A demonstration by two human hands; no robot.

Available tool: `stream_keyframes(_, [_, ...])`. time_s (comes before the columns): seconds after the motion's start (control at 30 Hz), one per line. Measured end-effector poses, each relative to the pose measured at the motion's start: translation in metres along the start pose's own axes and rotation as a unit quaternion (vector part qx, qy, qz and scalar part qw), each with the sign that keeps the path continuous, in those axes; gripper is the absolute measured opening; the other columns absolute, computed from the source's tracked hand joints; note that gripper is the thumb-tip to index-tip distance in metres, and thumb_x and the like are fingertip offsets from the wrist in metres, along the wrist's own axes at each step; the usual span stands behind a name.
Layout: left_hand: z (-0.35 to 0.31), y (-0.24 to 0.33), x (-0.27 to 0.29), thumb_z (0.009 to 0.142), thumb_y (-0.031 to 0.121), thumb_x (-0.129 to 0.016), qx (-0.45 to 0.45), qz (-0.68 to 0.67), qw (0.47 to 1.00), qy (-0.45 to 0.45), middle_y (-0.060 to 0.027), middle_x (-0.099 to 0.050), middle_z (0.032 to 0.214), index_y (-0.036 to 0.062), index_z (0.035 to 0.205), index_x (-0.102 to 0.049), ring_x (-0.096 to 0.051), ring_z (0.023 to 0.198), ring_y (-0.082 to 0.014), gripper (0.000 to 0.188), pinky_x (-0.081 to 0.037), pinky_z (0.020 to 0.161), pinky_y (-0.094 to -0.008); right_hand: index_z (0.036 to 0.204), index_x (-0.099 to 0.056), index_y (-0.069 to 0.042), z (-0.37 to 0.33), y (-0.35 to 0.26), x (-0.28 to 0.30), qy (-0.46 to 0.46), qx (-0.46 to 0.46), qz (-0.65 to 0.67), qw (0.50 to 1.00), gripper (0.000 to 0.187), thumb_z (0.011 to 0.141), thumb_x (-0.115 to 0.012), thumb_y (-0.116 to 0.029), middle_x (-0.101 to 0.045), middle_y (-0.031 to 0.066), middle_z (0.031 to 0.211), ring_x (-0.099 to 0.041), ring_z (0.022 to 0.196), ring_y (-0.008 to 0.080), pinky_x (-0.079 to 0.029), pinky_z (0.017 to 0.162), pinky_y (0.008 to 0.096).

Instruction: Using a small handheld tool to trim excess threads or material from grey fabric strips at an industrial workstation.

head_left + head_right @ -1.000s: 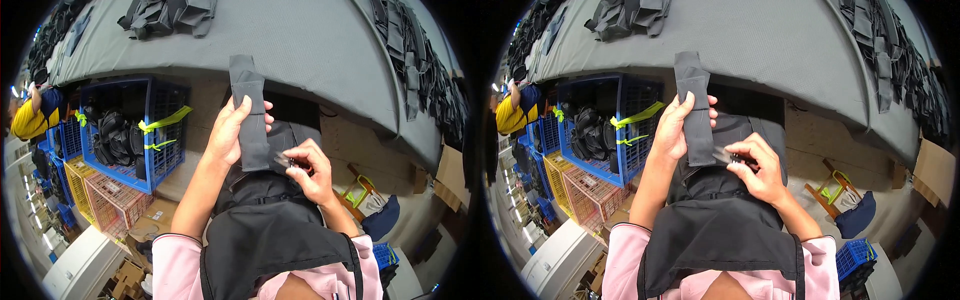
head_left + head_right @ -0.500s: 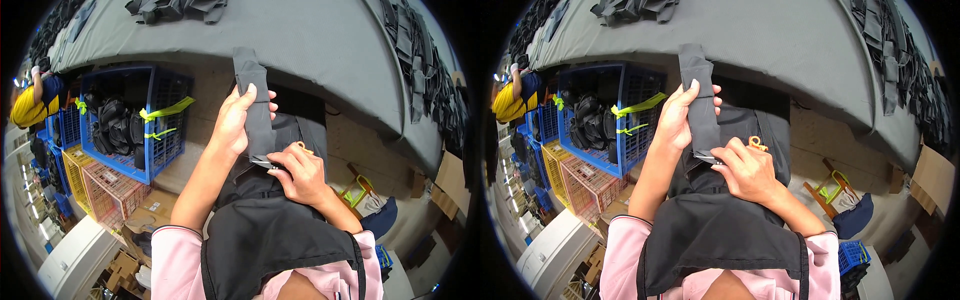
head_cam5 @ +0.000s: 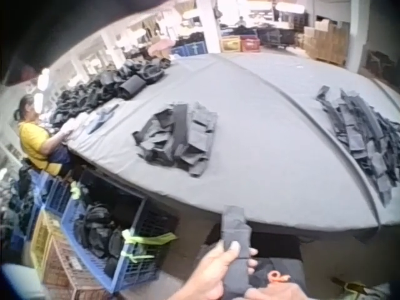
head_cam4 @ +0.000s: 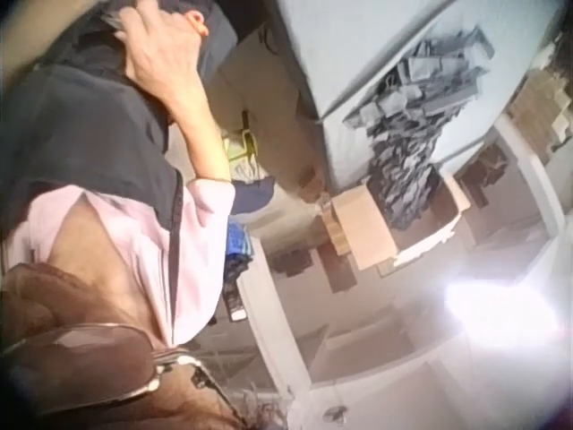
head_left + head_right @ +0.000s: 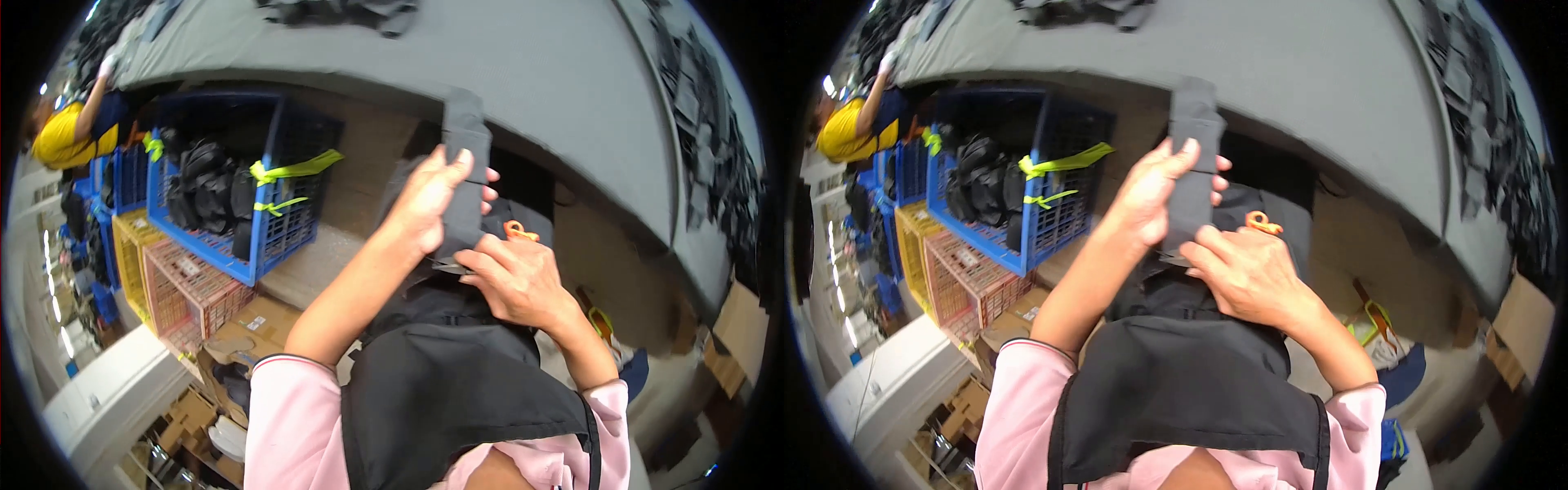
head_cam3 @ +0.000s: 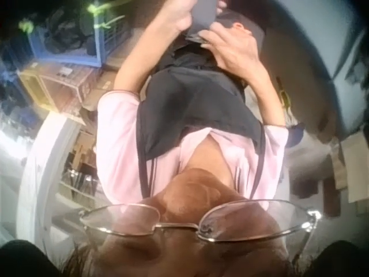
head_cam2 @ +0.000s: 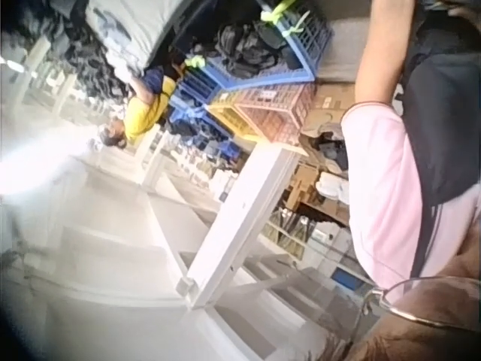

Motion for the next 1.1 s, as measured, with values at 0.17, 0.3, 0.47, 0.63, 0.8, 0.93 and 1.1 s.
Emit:
stream_keyframes(0.17, [-0.001, -0.004, -0.009, 0.094, 0.024, -0.048, 0.014, -0.014, 1.000, -0.007, -0.0101, -0.059, 0.093, 0.0079, 0.114, -0.043, -0.059, 0.074, -0.0166, 0.026, -0.052, 0.064, -0.0312, 0.090, -0.059, -0.008, 0.000, -0.004, 0.003, -0.016, 0.012, -0.035, 0.999, 0.025, 0.068, -0.070, -0.012, -0.048, 0.0031, 0.072, -0.052, 0.055, 0.0188, -0.039, 0.049, 0.0318])
stream_keyframes(0.3, [-0.006, -0.005, -0.009, 0.096, 0.024, -0.043, 0.022, -0.020, 0.999, 0.011, -0.0069, -0.056, 0.090, 0.0105, 0.113, -0.043, -0.056, 0.072, -0.0141, 0.022, -0.050, 0.061, -0.0295, 0.088, -0.061, -0.008, -0.009, -0.003, -0.001, 0.025, -0.009, 0.007, 1.000, 0.026, 0.064, -0.073, -0.010, -0.053, 0.0031, 0.071, -0.054, 0.056, 0.0196, -0.041, 0.049, 0.0311])
stream_keyframes(0.47, [0.002, -0.005, -0.005, 0.093, 0.029, -0.050, -0.034, -0.015, 0.999, -0.011, -0.0104, -0.060, 0.096, 0.0056, 0.111, -0.046, -0.059, 0.075, -0.0174, 0.030, -0.052, 0.066, -0.0317, 0.086, -0.061, -0.006, -0.007, -0.002, -0.008, 0.065, -0.035, 0.024, 0.997, 0.027, 0.062, -0.073, -0.006, -0.055, 0.0051, 0.069, -0.056, 0.057, 0.0217, -0.045, 0.053, 0.0310])
stream_keyframes(0.63, [-0.019, 0.035, -0.002, 0.094, 0.027, -0.050, -0.138, -0.019, 0.990, 0.035, -0.0139, -0.061, 0.099, 0.0037, 0.111, -0.046, -0.062, 0.078, -0.0192, 0.029, -0.054, 0.067, -0.0319, 0.088, -0.062, 0.000, -0.015, -0.001, 0.004, 0.131, -0.104, 0.108, 0.980, 0.025, 0.064, -0.070, 0.001, -0.059, 0.0101, 0.074, -0.056, 0.062, 0.0222, -0.046, 0.055, 0.0297])
stream_keyframes(0.8, [-0.008, 0.031, 0.003, 0.094, 0.026, -0.049, -0.115, -0.022, 0.993, 0.031, -0.0133, -0.061, 0.101, 0.0039, 0.112, -0.047, -0.062, 0.079, -0.0186, 0.029, -0.053, 0.068, -0.0321, 0.090, -0.063, -0.002, -0.035, 0.011, -0.003, 0.149, -0.179, 0.151, 0.961, 0.025, 0.066, -0.072, -0.002, -0.057, 0.0090, 0.074, -0.056, 0.060, 0.0215, -0.045, 0.052, 0.0290])
stream_keyframes(0.93, [-0.010, 0.027, -0.002, 0.094, 0.025, -0.048, -0.115, -0.025, 0.993, 0.029, -0.0133, -0.061, 0.102, 0.0023, 0.110, -0.048, -0.062, 0.078, -0.0180, 0.028, -0.054, 0.067, -0.0318, 0.089, -0.062, -0.002, -0.025, 0.005, -0.005, 0.143, -0.144, 0.135, 0.970, 0.025, 0.066, -0.072, -0.002, -0.056, 0.0085, 0.073, -0.055, 0.058, 0.0223, -0.045, 0.052, 0.0290])
stream_keyframes(1.1, [-0.010, 0.024, -0.006, 0.094, 0.025, -0.048, -0.110, -0.022, 0.993, 0.030, -0.0130, -0.061, 0.101, 0.0023, 0.109, -0.049, -0.061, 0.077, -0.0175, 0.027, -0.054, 0.066, -0.0316, 0.089, -0.062, -0.005, -0.017, -0.001, -0.010, 0.110, -0.068, 0.007, 0.992, 0.027, 0.065, -0.073, -0.005, -0.053, 0.0048, 0.070, -0.056, 0.057, 0.0187, -0.043, 0.049, 0.0297])
Point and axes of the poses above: each hand's wrist, its own z-axis towards the middle knuckle, its own x-axis out of the back of the hand, y = z × x, the point moved 3 cm from there along z, towards the middle knuckle
